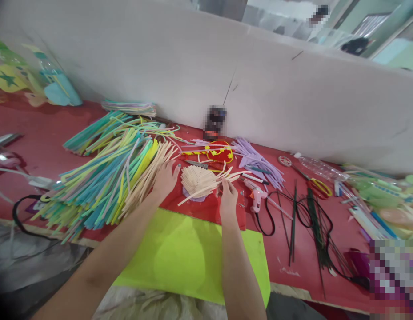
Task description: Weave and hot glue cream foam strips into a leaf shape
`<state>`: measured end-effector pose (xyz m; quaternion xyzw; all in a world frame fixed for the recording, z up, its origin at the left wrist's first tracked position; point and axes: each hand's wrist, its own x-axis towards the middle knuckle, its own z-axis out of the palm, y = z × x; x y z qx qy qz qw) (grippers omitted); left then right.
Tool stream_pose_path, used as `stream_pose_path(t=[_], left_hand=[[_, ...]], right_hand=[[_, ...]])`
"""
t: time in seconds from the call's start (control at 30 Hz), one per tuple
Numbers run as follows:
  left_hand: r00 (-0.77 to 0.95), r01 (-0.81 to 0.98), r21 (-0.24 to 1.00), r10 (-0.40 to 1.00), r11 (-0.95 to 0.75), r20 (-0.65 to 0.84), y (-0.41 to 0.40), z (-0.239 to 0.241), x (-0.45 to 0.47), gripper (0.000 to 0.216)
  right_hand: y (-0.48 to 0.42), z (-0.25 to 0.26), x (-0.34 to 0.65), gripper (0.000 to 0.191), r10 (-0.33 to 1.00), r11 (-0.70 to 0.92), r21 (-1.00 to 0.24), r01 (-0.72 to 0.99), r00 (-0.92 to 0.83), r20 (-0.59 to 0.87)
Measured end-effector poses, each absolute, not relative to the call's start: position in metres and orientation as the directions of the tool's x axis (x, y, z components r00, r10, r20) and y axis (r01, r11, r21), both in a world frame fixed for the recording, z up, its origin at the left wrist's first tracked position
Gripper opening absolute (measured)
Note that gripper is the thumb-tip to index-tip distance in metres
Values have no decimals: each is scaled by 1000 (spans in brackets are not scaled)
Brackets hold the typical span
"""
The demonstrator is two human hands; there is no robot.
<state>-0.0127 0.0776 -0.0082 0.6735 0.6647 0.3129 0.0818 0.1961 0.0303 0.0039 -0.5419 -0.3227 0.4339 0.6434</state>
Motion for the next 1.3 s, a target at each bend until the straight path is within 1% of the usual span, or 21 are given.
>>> stream_pose_path(t=[0.17, 0.3, 0.43, 0.63, 0.73, 0.87, 0.97, 1.07, 1.1, 1.3], left_hand=[[-90, 872, 484, 946, -76, 311, 77, -6, -14, 43], [-75, 873, 482, 956, -73, 282, 76, -6, -11, 46], [-132, 873, 487, 958, -9, 255, 73, -6, -9, 47], [-212, 890, 446, 954, 99, 211, 70, -1, -13, 52], [-226, 892, 435, 954, 121, 197, 70, 3, -15, 54], [-225, 895, 432, 950, 113, 217, 69, 4, -16, 55], [-244, 869, 479, 950, 124, 197, 71, 4, -19, 55], [-271, 791, 600, 947, 115, 176, 78, 6, -29, 48], [-271, 776, 621, 947, 111, 170, 81, 7, -34, 43], [-299, 744, 654, 944, 137, 143, 90, 9, -49, 41]], right_hand=[[31, 4, 196, 29, 910, 30, -978, -207, 410, -59], [30, 5, 195, 29, 911, 25, -980, -197, 407, -59], [31, 5, 195, 30, 913, 19, -981, -193, 403, -62], [31, 3, 196, 29, 914, 9, -983, -185, 400, -67], [31, 3, 196, 29, 916, 3, -983, -184, 396, -71], [31, 5, 196, 30, 917, 0, -982, -189, 391, -75], [31, 6, 196, 31, 917, -3, -981, -195, 391, -80], [30, 6, 196, 32, 917, -4, -981, -195, 391, -81], [30, 6, 196, 31, 917, -4, -981, -194, 390, -81], [31, 4, 196, 32, 920, 2, -983, -183, 385, -69]])
